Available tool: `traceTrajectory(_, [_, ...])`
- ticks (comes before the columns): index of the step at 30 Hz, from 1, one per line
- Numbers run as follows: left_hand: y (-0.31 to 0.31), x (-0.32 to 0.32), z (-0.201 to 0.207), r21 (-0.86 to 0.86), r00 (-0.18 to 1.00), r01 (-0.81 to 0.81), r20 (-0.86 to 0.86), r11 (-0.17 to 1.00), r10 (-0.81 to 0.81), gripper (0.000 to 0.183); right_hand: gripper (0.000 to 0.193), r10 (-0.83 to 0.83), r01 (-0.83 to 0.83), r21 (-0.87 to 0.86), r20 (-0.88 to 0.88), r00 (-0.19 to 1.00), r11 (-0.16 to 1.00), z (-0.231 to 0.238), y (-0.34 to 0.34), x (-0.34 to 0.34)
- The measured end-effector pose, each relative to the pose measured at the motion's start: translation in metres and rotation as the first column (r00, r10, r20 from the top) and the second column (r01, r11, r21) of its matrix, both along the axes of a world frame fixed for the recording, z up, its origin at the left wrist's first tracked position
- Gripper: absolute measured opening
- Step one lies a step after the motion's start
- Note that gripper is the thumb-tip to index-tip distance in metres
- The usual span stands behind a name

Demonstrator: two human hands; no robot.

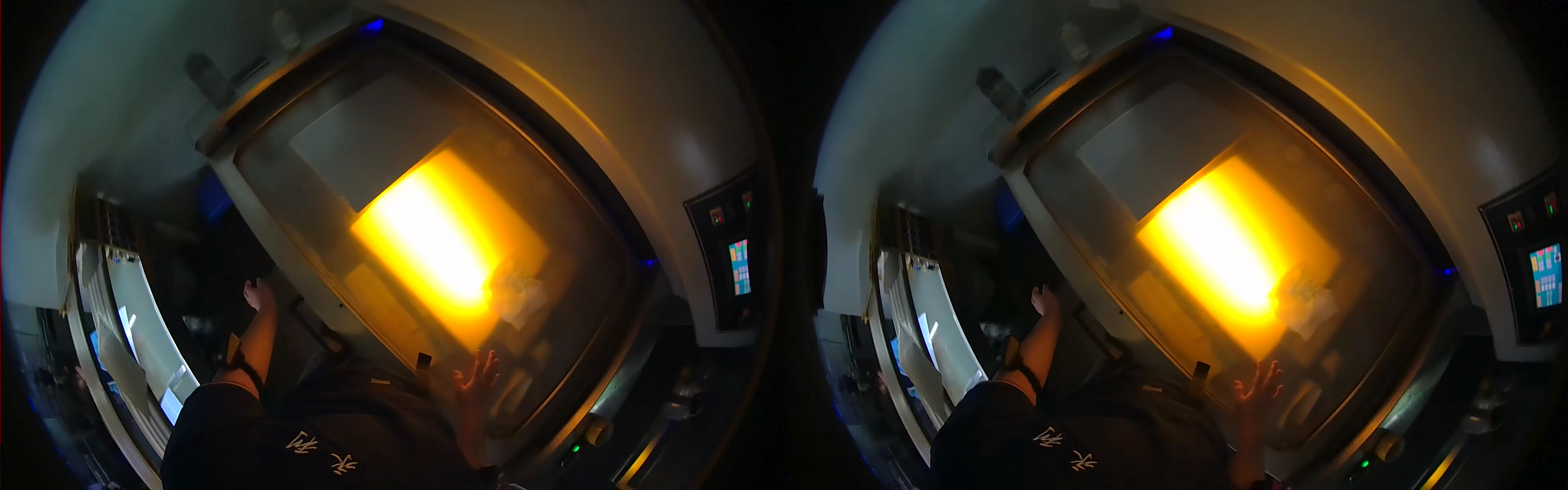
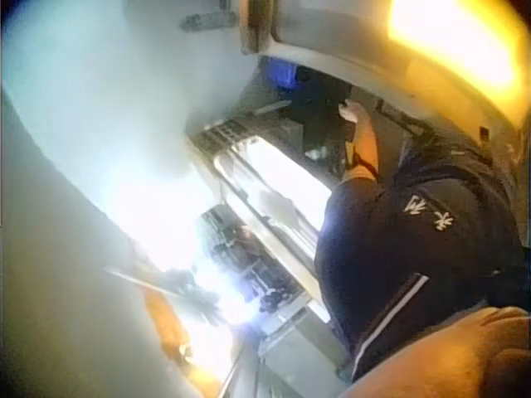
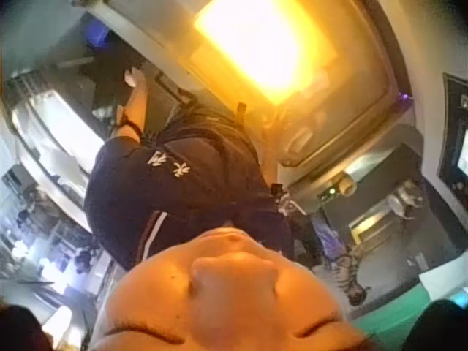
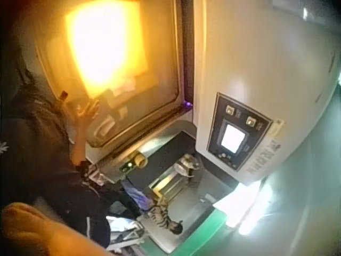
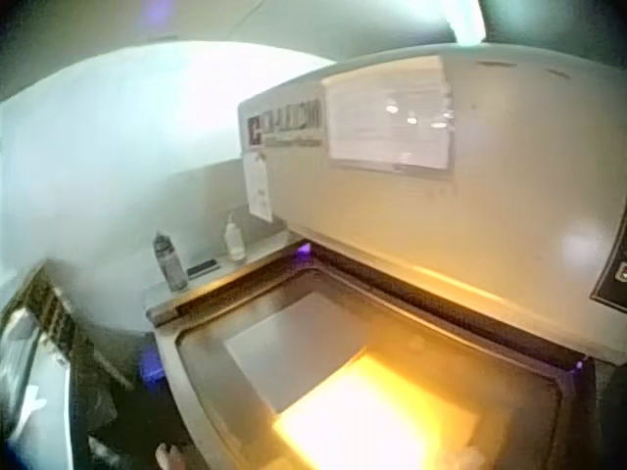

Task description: Operating an LED exposure machine to process circuit boards, including loading boards and film negatives and closing the machine lid.

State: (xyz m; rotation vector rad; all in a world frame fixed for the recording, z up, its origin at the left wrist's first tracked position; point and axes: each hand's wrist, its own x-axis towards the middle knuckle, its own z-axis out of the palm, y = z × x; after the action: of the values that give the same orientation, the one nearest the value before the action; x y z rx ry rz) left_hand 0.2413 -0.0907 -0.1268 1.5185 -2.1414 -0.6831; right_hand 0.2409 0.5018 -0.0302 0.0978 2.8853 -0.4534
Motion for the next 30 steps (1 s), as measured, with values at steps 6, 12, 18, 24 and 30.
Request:
traceTrajectory(6, [-0.036,0.014,-0.134,0.318,0.515,0.689,0.418,0.652,-0.748,0.042,0.074,-0.017,0.020,-0.123,0.029,0.999,0.992,-0.019,0.005,0.028])
traceTrajectory(12, [0.073,0.000,-0.153,0.567,0.163,0.806,0.065,0.171,-0.984,0.039,0.077,-0.170,0.170,-0.003,0.057,0.984,0.985,0.037,-0.049,0.141])
traceTrajectory(18, [0.073,0.002,-0.149,0.570,-0.024,0.819,-0.069,-0.059,-0.997,0.035,0.085,-0.243,0.221,0.107,0.286,0.927,0.969,0.035,-0.135,0.244])
traceTrajectory(24, [0.060,0.018,-0.139,0.519,-0.109,0.846,-0.057,-0.123,-0.992,0.032,0.083,-0.288,0.423,-0.305,0.400,0.870,0.854,0.047,-0.240,0.237])
traceTrajectory(30, [0.056,0.017,-0.142,0.393,-0.112,0.912,-0.024,-0.113,-0.993,0.030,0.076,-0.278,0.431,-0.416,0.380,0.882,0.801,0.038,-0.254,0.303])
